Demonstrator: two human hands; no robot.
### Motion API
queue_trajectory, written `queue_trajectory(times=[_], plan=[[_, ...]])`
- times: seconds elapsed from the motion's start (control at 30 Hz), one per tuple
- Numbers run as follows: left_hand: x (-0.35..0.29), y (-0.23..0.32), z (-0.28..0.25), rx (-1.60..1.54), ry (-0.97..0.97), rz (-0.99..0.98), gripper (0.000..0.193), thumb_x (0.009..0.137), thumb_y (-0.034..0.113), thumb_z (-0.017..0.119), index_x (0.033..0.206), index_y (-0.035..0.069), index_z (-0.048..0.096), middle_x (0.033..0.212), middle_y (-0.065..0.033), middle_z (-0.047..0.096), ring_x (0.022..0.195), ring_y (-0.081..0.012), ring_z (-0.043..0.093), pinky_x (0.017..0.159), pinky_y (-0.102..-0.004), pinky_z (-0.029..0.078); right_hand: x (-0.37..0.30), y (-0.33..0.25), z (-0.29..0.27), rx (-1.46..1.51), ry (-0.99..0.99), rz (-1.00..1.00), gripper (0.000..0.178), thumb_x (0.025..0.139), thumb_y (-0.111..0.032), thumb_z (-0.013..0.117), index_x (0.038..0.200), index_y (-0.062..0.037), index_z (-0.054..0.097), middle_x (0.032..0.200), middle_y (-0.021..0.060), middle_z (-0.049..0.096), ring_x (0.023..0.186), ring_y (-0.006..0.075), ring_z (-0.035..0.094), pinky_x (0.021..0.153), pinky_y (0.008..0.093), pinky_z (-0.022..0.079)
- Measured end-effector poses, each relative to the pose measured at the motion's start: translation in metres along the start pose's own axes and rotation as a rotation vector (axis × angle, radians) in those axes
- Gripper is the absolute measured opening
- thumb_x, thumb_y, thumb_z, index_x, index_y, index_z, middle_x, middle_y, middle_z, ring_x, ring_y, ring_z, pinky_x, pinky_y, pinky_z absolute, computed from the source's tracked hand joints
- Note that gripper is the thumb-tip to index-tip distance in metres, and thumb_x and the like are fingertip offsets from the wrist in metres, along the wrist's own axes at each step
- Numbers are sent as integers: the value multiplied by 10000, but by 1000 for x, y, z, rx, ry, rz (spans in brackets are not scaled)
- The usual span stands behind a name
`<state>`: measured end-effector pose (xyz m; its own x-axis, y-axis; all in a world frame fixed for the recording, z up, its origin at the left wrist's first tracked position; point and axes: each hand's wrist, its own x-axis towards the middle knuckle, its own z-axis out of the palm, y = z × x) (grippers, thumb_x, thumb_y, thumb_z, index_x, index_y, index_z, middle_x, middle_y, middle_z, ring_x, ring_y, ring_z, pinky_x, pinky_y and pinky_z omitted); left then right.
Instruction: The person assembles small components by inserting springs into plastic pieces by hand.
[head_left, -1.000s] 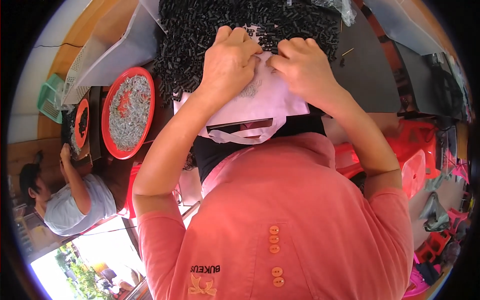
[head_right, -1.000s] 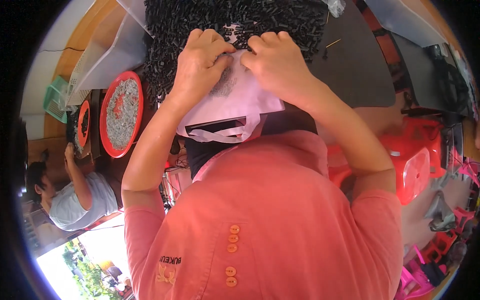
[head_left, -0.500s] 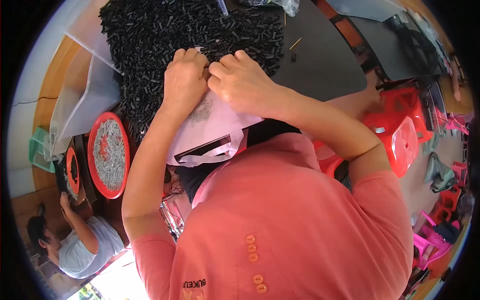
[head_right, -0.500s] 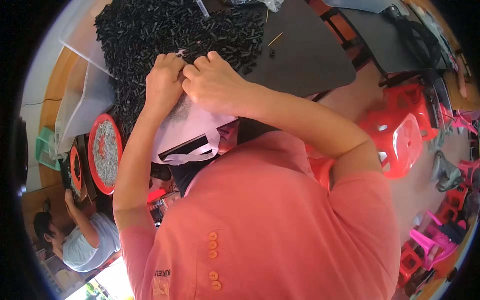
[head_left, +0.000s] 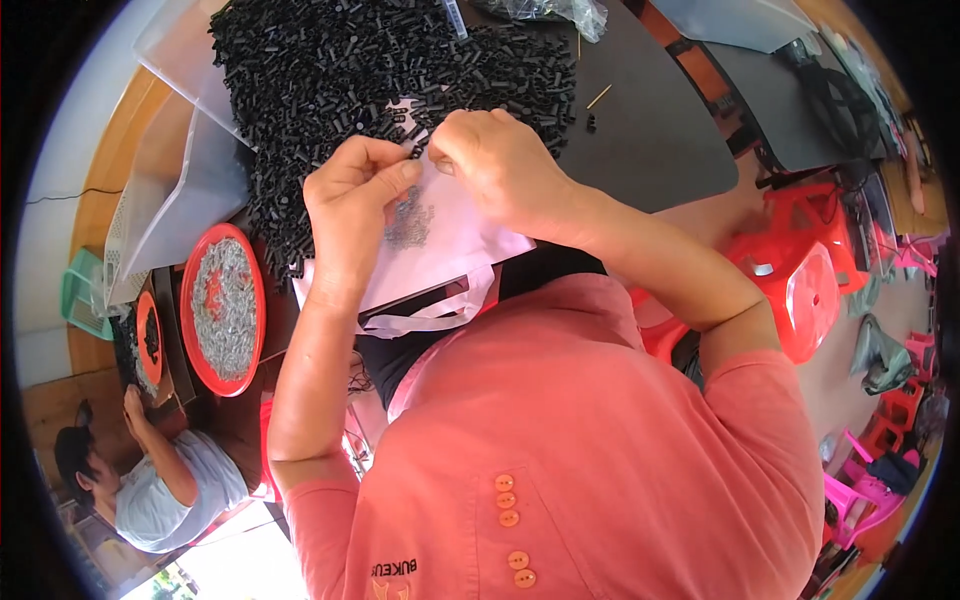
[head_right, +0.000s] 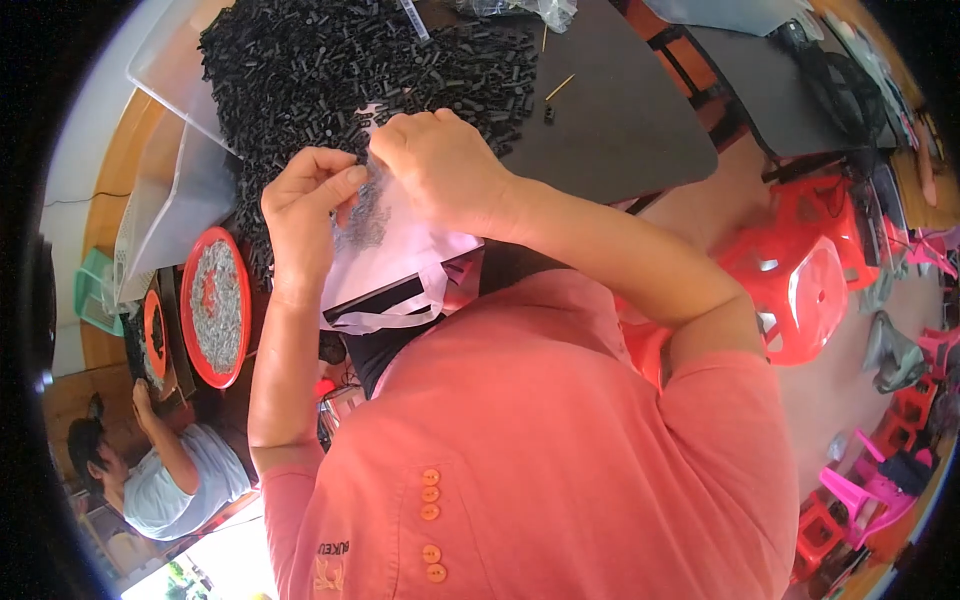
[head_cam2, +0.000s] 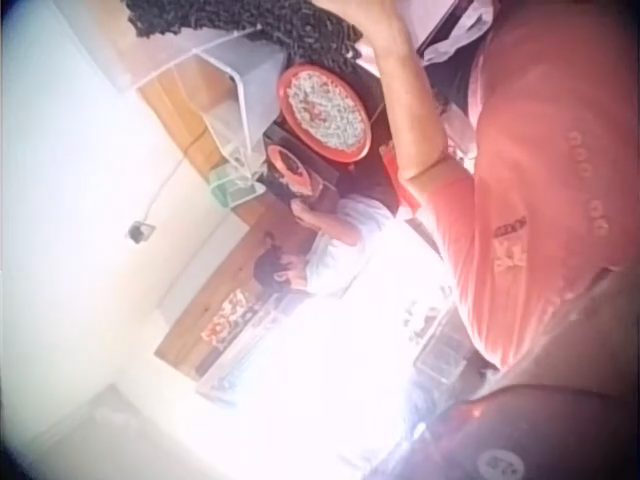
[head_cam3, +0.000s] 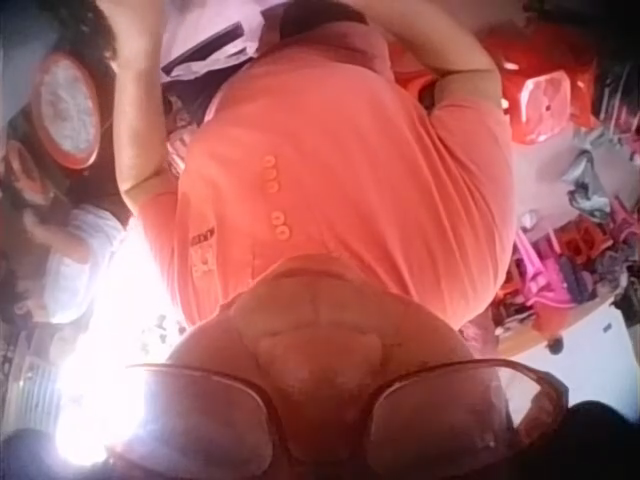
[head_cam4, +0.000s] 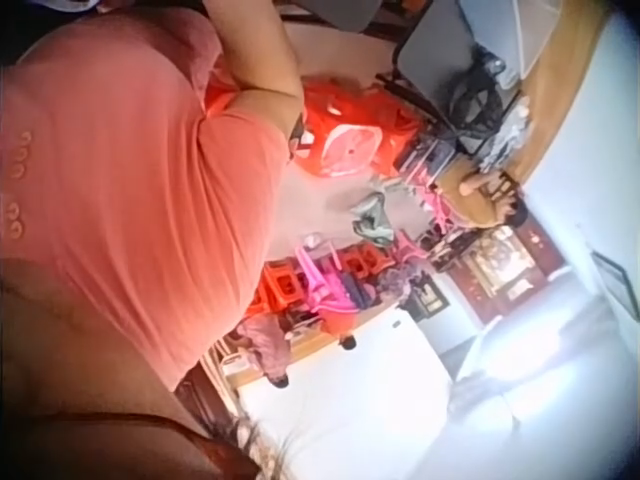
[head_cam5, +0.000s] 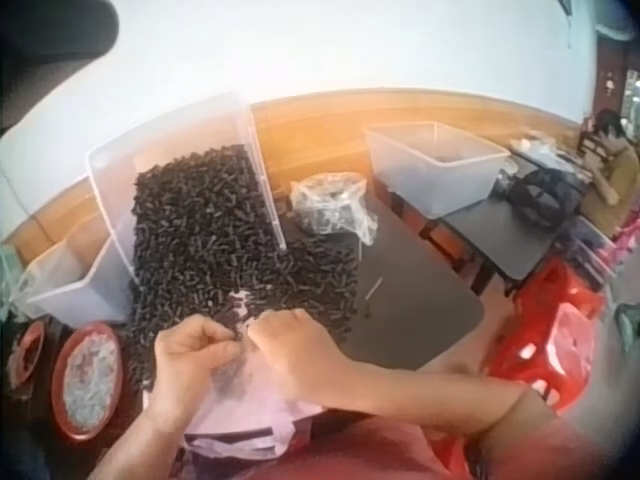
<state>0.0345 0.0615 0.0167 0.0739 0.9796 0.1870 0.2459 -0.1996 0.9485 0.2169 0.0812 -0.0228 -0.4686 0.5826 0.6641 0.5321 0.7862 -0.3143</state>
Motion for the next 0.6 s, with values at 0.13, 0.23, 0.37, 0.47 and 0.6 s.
queue_trajectory(times=[0.13, 0.23, 0.37, 0.47, 0.6], plan=[[-14, 1, 4, -269, 10, -144, 89, 814, -30, 712, 878, -42, 652, 699, -43, 630, 568, -74, 541, 481, -205, 375, 4, -6, 6, 414, 56, 173, 132, 843, 47, 604, 947, -23, 562, 863, 115, 611, 746, 298, 625, 657, 364, 489], [-22, -1, 2, -338, 52, -143, 78, 821, -31, 705, 877, -44, 651, 700, -52, 630, 565, -77, 539, 487, -206, 379, 7, -13, 14, 466, 78, 165, 136, 851, 59, 608, 954, -11, 553, 870, 124, 615, 749, 302, 637, 656, 355, 502], [-29, -11, -7, -455, 83, -119, 86, 814, -52, 694, 885, -57, 646, 710, -86, 637, 549, -102, 543, 487, -219, 388, 11, -20, 15, 485, 61, 155, 107, 860, 61, 583, 945, -1, 561, 857, 123, 608, 761, 271, 643, 683, 338, 502], [-36, -17, -16, -541, 126, -135, 94, 806, -57, 667, 895, -58, 633, 774, -138, 655, 549, -139, 551, 492, -238, 399, 13, -22, 16, 576, -9, 204, 79, 879, 36, 573, 948, 2, 591, 871, 97, 627, 797, 190, 650, 699, 312, 505], [-42, -23, -20, -615, 179, -98, 95, 787, -64, 645, 879, -52, 626, 868, -182, 671, 551, -169, 556, 490, -252, 411, 19, -20, 12, 855, -159, 468, 103, 891, -6, 595, 983, -8, 643, 910, 36, 663, 852, 86, 624, 759, 259, 502]])
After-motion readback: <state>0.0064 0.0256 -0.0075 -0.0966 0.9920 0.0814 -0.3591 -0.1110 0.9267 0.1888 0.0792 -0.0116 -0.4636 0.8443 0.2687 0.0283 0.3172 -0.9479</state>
